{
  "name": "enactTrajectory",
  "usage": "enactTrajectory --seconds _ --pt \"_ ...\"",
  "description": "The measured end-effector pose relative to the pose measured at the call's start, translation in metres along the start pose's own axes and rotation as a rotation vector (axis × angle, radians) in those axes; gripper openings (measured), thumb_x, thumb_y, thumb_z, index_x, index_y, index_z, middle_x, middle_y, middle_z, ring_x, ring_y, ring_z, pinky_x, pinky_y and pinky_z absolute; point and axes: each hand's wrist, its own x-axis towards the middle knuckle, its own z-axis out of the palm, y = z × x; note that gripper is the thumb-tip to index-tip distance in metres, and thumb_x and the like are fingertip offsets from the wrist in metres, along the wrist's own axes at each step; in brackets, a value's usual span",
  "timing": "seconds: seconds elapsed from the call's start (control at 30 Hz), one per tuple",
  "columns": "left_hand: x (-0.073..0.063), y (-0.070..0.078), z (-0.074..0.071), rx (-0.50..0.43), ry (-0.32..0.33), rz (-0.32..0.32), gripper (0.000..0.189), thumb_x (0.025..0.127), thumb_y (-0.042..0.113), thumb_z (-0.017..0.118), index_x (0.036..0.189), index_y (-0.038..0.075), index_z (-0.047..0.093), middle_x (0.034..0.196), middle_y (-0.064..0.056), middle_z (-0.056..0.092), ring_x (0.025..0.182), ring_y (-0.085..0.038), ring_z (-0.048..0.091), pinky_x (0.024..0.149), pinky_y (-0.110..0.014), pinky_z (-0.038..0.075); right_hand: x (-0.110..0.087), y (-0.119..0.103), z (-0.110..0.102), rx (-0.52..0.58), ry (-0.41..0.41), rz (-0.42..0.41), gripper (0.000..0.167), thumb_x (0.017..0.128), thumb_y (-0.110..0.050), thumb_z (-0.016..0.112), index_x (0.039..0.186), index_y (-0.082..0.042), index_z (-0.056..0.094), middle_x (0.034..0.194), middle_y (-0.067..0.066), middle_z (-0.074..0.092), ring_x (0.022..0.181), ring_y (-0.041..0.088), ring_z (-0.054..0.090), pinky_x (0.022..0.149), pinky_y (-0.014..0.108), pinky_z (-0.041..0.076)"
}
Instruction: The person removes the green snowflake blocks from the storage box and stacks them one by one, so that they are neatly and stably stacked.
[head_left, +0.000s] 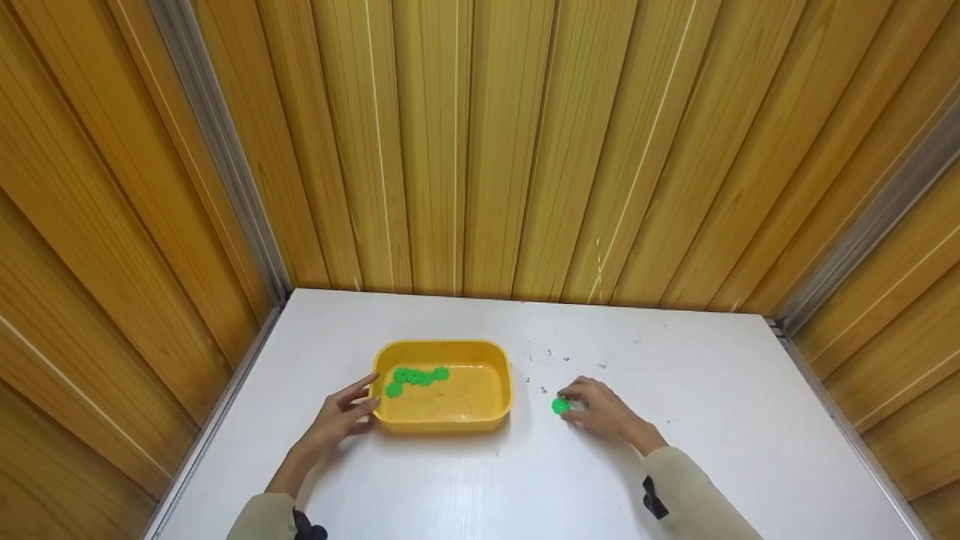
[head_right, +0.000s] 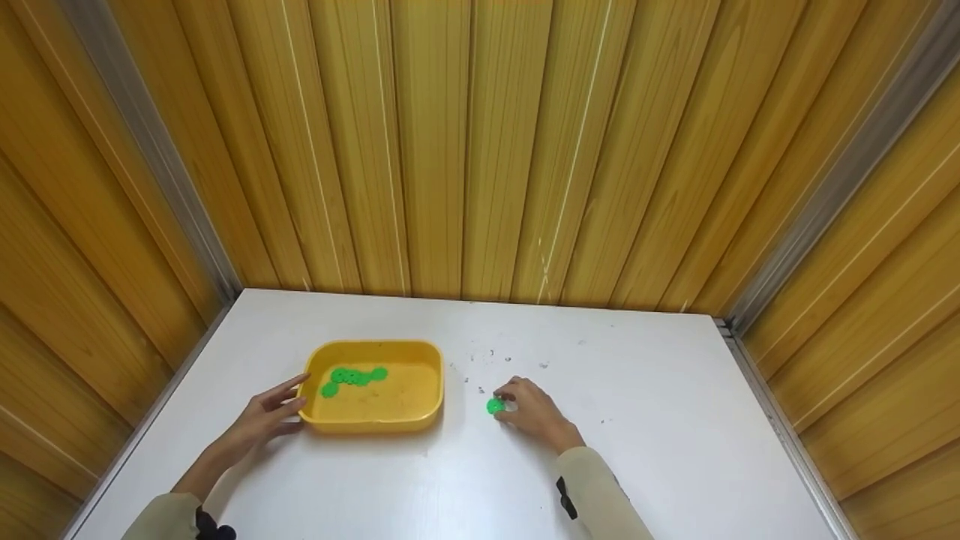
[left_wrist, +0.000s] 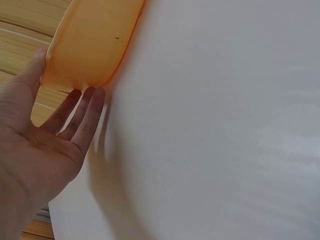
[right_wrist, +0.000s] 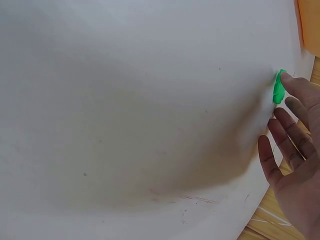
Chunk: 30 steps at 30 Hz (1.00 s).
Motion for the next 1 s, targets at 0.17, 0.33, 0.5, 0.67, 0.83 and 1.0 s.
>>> enactTrajectory --seconds 0.17,0.33,0.5,0.67,0.83,1.0 --pt "0.001 0.001 -0.001 -0.007 0.003 -0.007 0.064 0.099 0.033 0.068 0.156 0.022 0.043 0.156 -0.025 0.041 0.119 -0.024 0.063 0.097 -0.04 0.062 0.007 -0.002 -0.008 0.003 -0.001 -0.055 0.031 0.092 -0.011 0.075 0.119 0.003 0.072 0.108 0.013 0.068 0.1 0.03 0.065 0.087 0.043 0.059" --pt "0.0 0.001 -0.003 -0.012 -0.011 0.0 0.064 0.099 0.032 0.068 0.157 0.021 0.043 0.154 -0.026 0.041 0.113 -0.019 0.063 0.096 -0.04 0.063 0.024 -0.022 -0.019 -0.044 -0.064 -0.099 0.03 0.095 -0.011 0.071 0.121 0.004 0.07 0.11 0.018 0.069 0.1 0.034 0.066 0.086 0.047 0.06" --pt "0.001 0.001 -0.002 -0.029 -0.039 0.013 0.064 0.1 0.029 0.067 0.158 0.019 0.041 0.156 -0.027 0.038 0.116 -0.022 0.062 0.098 -0.041 0.062 0.049 -0.061 -0.03 -0.075 -0.113 -0.17 0.031 0.096 -0.012 0.07 0.124 0.002 0.07 0.112 0.02 0.07 0.102 0.034 0.067 0.09 0.052 0.061" --pt "0.005 0.002 -0.001 -0.04 -0.012 -0.005 0.063 0.099 0.026 0.069 0.156 0.019 0.044 0.154 -0.027 0.04 0.121 -0.028 0.062 0.1 -0.041 0.061 0.076 -0.102 -0.036 -0.122 -0.128 -0.273 0.031 0.098 -0.016 0.069 0.125 -0.002 0.07 0.113 0.016 0.072 0.101 0.029 0.069 0.086 0.041 0.063" --pt "0.005 0.003 -0.002 -0.026 0.02 -0.006 0.062 0.096 0.026 0.073 0.153 0.018 0.049 0.15 -0.028 0.044 0.12 -0.028 0.064 0.1 -0.04 0.061 0.099 -0.131 -0.034 -0.131 -0.162 -0.305 0.03 0.099 -0.015 0.068 0.125 -0.001 0.07 0.114 0.017 0.072 0.099 0.026 0.07 0.086 0.037 0.064" --pt "0.001 0.001 0.001 -0.019 0.033 -0.015 0.061 0.096 0.023 0.073 0.152 0.017 0.05 0.146 -0.027 0.048 0.116 -0.025 0.065 0.1 -0.041 0.061 0.121 -0.141 -0.022 -0.104 -0.205 -0.286 0.03 0.099 -0.013 0.068 0.124 0.002 0.07 0.111 0.017 0.074 0.097 0.027 0.07 0.087 0.039 0.064"
